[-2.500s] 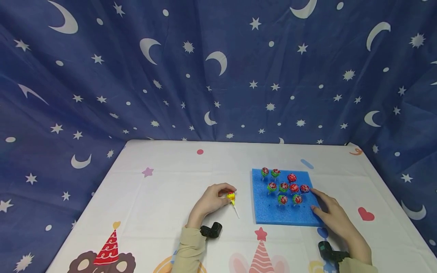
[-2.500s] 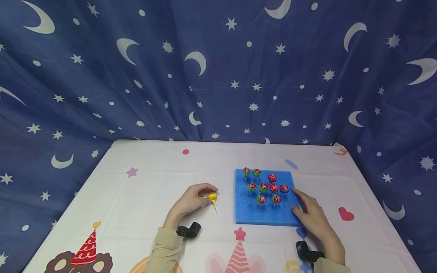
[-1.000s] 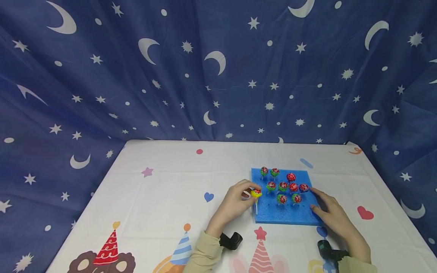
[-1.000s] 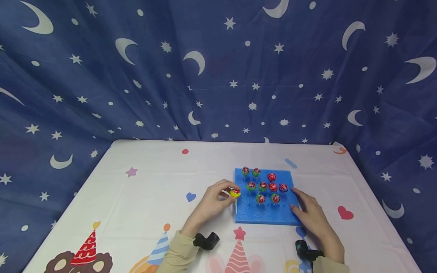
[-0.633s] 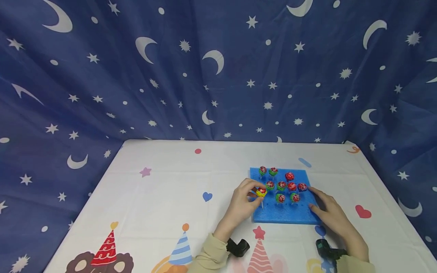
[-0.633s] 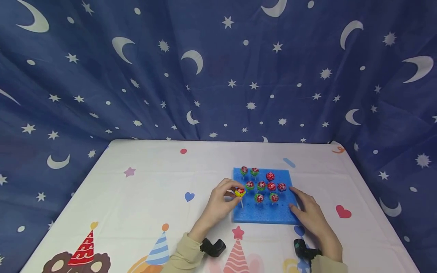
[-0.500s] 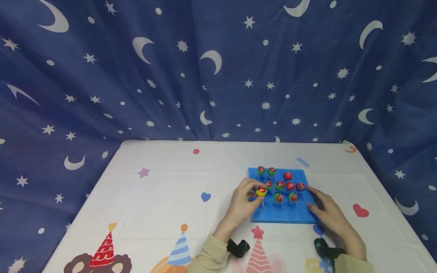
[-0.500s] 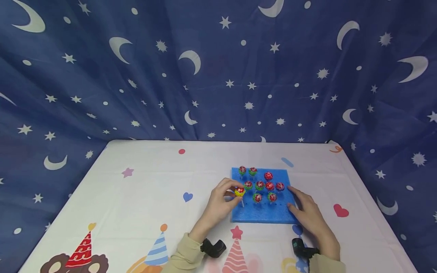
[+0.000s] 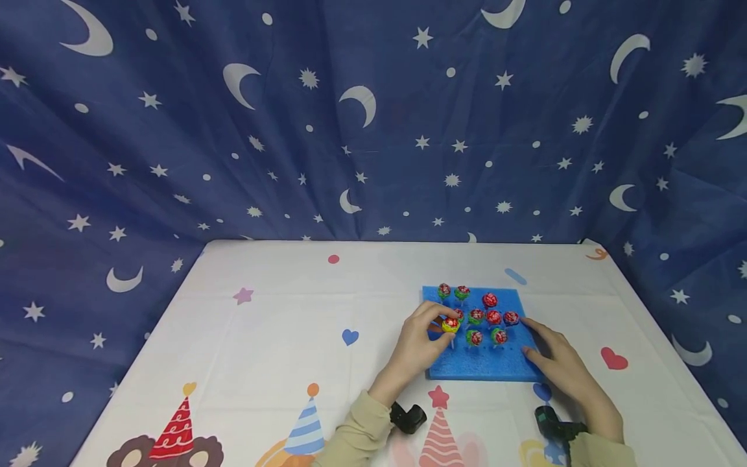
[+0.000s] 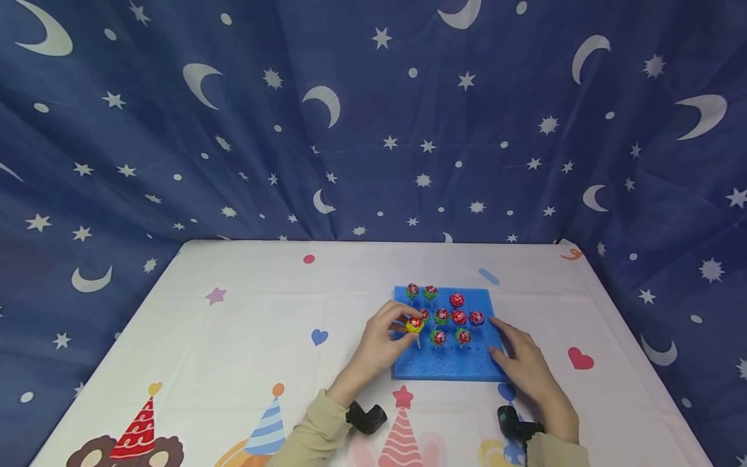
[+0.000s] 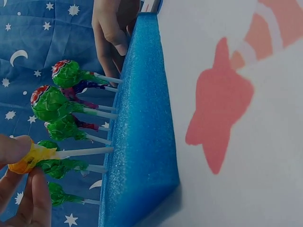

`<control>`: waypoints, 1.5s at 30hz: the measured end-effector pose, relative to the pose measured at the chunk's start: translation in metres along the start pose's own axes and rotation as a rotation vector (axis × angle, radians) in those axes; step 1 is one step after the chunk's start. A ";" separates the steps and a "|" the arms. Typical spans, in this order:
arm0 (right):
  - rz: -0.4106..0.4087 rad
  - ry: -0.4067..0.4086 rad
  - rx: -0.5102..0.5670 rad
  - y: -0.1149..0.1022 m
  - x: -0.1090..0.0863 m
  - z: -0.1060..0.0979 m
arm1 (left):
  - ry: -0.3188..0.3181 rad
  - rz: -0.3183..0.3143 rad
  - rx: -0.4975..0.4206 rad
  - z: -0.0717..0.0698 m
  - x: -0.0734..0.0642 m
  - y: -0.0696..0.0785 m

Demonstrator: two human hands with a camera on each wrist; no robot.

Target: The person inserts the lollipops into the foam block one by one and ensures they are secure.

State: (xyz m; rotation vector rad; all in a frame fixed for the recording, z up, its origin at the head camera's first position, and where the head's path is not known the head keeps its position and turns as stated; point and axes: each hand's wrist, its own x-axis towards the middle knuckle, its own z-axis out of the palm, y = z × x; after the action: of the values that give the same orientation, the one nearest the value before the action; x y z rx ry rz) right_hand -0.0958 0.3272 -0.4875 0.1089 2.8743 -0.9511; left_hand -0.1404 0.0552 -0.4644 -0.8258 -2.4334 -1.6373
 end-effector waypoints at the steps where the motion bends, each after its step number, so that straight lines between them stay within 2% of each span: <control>1: 0.001 -0.001 0.001 0.000 0.000 0.000 | -0.002 0.006 0.015 0.000 0.000 0.000; 7: 0.005 -0.004 0.007 -0.001 0.000 0.000 | -0.019 0.022 0.062 0.000 -0.001 0.002; 17: 0.000 -0.003 0.006 0.000 0.000 -0.001 | -0.030 0.013 0.051 0.003 -0.003 0.004; 25: 0.001 -0.009 0.006 0.000 0.001 0.000 | -0.032 0.060 0.144 0.008 -0.007 0.000; 30: 0.002 -0.011 0.008 0.000 0.002 0.000 | -0.021 0.057 0.170 0.009 -0.007 0.000; 36: 0.004 -0.015 0.006 -0.001 0.003 0.000 | -0.018 0.041 0.261 0.005 -0.009 0.002; 40: -0.010 -0.016 0.010 -0.002 0.004 -0.001 | -0.012 0.063 0.320 0.002 -0.009 0.004; 45: -0.039 0.000 0.006 -0.003 0.004 -0.004 | -0.021 0.080 0.341 0.000 -0.007 0.006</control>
State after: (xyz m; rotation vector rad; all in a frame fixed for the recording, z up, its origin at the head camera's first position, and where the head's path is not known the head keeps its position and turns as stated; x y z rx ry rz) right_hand -0.1002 0.3273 -0.4834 0.0541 2.8837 -0.9672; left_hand -0.1313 0.0539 -0.4623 -0.8719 -2.5521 -1.1441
